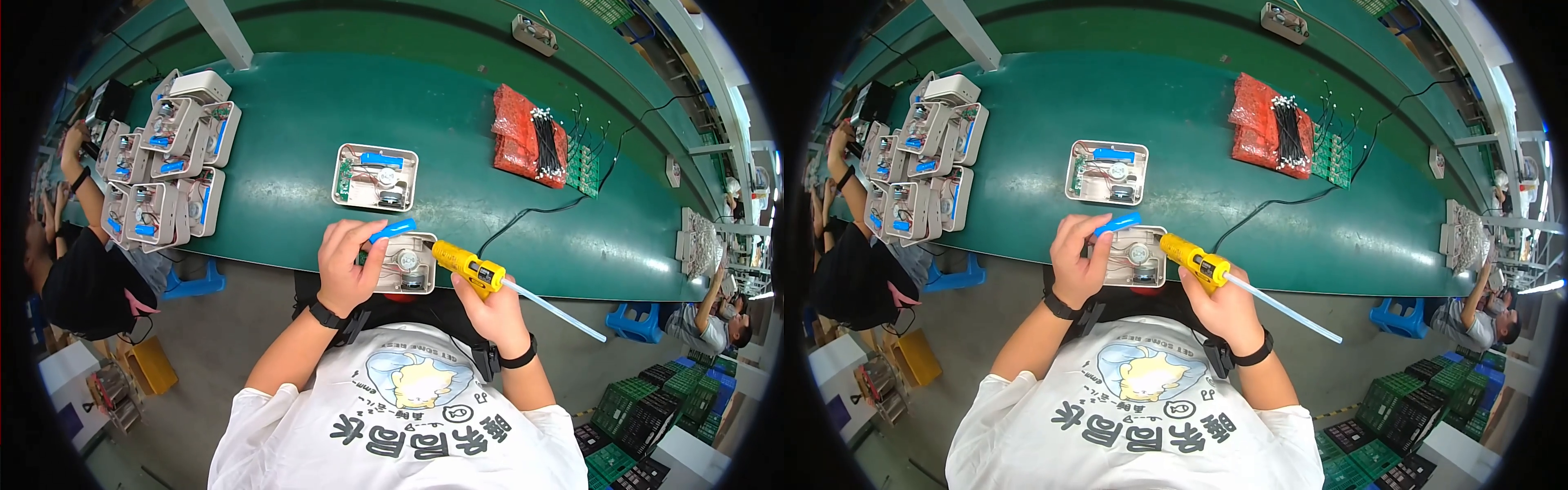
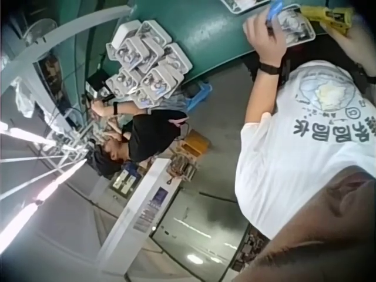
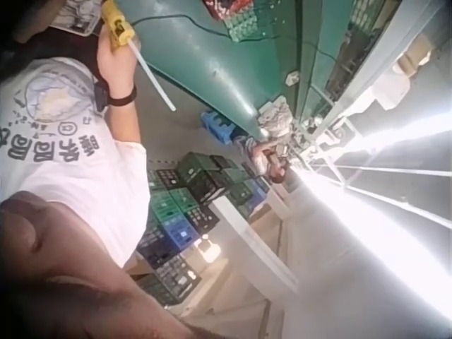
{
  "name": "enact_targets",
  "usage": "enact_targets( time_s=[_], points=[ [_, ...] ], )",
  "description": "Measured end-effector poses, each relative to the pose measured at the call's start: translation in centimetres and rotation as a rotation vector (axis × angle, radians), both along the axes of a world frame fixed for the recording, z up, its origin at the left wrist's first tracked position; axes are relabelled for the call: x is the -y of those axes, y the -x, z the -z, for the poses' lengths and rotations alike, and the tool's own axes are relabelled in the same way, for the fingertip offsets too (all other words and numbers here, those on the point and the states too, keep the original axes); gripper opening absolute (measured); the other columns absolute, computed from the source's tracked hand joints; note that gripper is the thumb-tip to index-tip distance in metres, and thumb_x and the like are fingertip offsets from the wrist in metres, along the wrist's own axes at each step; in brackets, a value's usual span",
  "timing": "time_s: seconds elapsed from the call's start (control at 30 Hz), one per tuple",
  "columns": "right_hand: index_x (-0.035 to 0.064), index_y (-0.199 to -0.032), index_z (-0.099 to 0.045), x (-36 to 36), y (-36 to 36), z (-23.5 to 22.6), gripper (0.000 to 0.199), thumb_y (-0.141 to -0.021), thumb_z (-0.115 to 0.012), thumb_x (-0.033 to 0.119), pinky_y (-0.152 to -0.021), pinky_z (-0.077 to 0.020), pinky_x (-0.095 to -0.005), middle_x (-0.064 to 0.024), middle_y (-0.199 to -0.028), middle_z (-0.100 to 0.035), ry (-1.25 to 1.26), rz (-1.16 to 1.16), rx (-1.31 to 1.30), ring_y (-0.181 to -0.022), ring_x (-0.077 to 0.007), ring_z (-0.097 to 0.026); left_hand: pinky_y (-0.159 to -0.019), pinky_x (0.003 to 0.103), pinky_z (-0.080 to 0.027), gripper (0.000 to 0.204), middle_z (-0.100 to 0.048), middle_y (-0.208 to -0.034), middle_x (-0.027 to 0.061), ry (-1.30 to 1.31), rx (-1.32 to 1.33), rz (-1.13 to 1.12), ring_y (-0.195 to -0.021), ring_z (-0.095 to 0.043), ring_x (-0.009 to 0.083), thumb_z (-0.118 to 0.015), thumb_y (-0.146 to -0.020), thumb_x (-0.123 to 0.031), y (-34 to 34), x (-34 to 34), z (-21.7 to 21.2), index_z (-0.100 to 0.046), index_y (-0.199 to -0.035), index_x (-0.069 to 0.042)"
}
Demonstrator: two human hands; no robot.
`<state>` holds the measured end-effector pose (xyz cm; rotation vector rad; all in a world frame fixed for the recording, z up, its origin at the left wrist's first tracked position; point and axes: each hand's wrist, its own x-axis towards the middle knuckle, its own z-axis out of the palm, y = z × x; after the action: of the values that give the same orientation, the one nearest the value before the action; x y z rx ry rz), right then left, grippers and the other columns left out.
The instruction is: The person picks up a battery and places it into a plastic housing, then applies adhesive using a glue gun. They repeat this process for several housings, pausing once to insert a new glue stick into the glue gun.
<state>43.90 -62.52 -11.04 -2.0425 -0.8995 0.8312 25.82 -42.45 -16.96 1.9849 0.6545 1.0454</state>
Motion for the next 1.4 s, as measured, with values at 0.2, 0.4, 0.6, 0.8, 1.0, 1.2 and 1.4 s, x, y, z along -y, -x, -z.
enact_targets(
  time_s=[0.2, 0.4, 0.6, 0.8, 1.0, 1.2, 1.4],
  points=[
    [-0.0039, -0.123, -0.077, -0.1, 0.0, -0.3, 0.030, -0.103, -0.078, 0.018, -0.079, -0.0599, -0.0374, -0.0155, -0.102, -0.081, -0.048, 0.012, -0.061, -0.088, -0.0267, -0.077, -0.087, 0.039, -0.049, 0.020, -0.074, -0.099, 0.0057, -0.087, -0.119, 0.061, -0.076, -0.066, 0.0229, -0.079, -0.099, -0.011, -0.1, -0.5, -0.7, -0.079, -0.119, -0.009],
    [-0.0027, -0.126, -0.077, 0.5, -0.2, -0.5, 0.030, -0.104, -0.079, 0.017, -0.081, -0.0590, -0.0327, -0.0069, -0.102, -0.081, 0.016, 0.009, -0.127, -0.089, -0.0152, -0.074, -0.091, 0.038, -0.046, 0.019, -0.074, -0.095, 0.0021, -0.143, -0.143, 0.121, -0.071, -0.066, 0.0202, -0.079, -0.098, -0.012, -0.4, -0.6, -0.9, -0.080, -0.117, -0.011],
    [-0.0014, -0.128, -0.078, 1.3, -0.8, 0.4, 0.030, -0.105, -0.079, 0.019, -0.077, -0.0582, -0.0296, -0.0044, -0.101, -0.081, -0.068, 0.028, -0.135, -0.086, -0.0120, -0.072, -0.088, 0.039, -0.049, 0.022, -0.076, -0.094, 0.0042, -0.157, -0.201, 0.181, -0.077, -0.070, 0.0203, -0.085, -0.093, -0.009, -0.3, -0.8, -1.4, -0.081, -0.114, -0.009],
    [-0.0003, -0.126, -0.079, 1.2, -0.9, 0.8, 0.029, -0.105, -0.079, 0.019, -0.072, -0.0561, -0.0264, -0.0031, -0.100, -0.081, -0.026, 0.086, -0.203, -0.082, -0.0088, -0.071, -0.083, 0.043, -0.050, 0.018, -0.075, -0.098, 0.0038, -0.279, -0.348, 0.141, -0.092, -0.068, 0.0241, -0.085, -0.093, -0.015, 0.7, -0.8, -2.0, -0.082, -0.110, -0.010],
    [-0.0018, -0.126, -0.078, 0.0, -0.6, 1.2, 0.030, -0.104, -0.078, 0.019, -0.081, -0.0604, -0.0367, -0.0172, -0.107, -0.083, -0.072, 0.035, -0.122, -0.092, -0.0309, -0.080, -0.088, 0.044, -0.053, 0.017, -0.075, -0.106, 0.0088, 0.024, -0.321, 0.075, -0.103, -0.065, 0.0309, -0.083, -0.095, -0.013, 0.0, -1.0, -1.8, -0.082, -0.111, -0.009],
    [-0.0032, -0.117, -0.078, -0.3, -0.6, 0.9, 0.026, -0.102, -0.079, 0.017, -0.074, -0.0597, -0.0408, -0.0200, -0.098, -0.080, -0.133, -0.057, 0.062, -0.083, -0.0369, -0.077, -0.092, 0.042, -0.054, 0.017, -0.075, -0.106, 0.0086, 0.182, -0.339, 0.187, -0.105, -0.064, 0.0323, -0.082, -0.095, -0.012, -0.2, -2.4, -1.3, -0.081, -0.111, -0.007],
    [-0.0039, -0.120, -0.078, 0.9, 0.0, 0.9, 0.025, -0.102, -0.079, 0.014, -0.077, -0.0592, -0.0353, -0.0125, -0.100, -0.082, -0.099, -0.014, 0.027, -0.085, -0.0216, -0.076, -0.091, 0.041, -0.054, 0.016, -0.075, -0.105, 0.0073, 0.209, -0.316, 0.196, -0.103, -0.064, 0.0309, -0.082, -0.095, -0.011, -0.1, -2.4, -0.7, -0.081, -0.110, -0.007]
  ],
)
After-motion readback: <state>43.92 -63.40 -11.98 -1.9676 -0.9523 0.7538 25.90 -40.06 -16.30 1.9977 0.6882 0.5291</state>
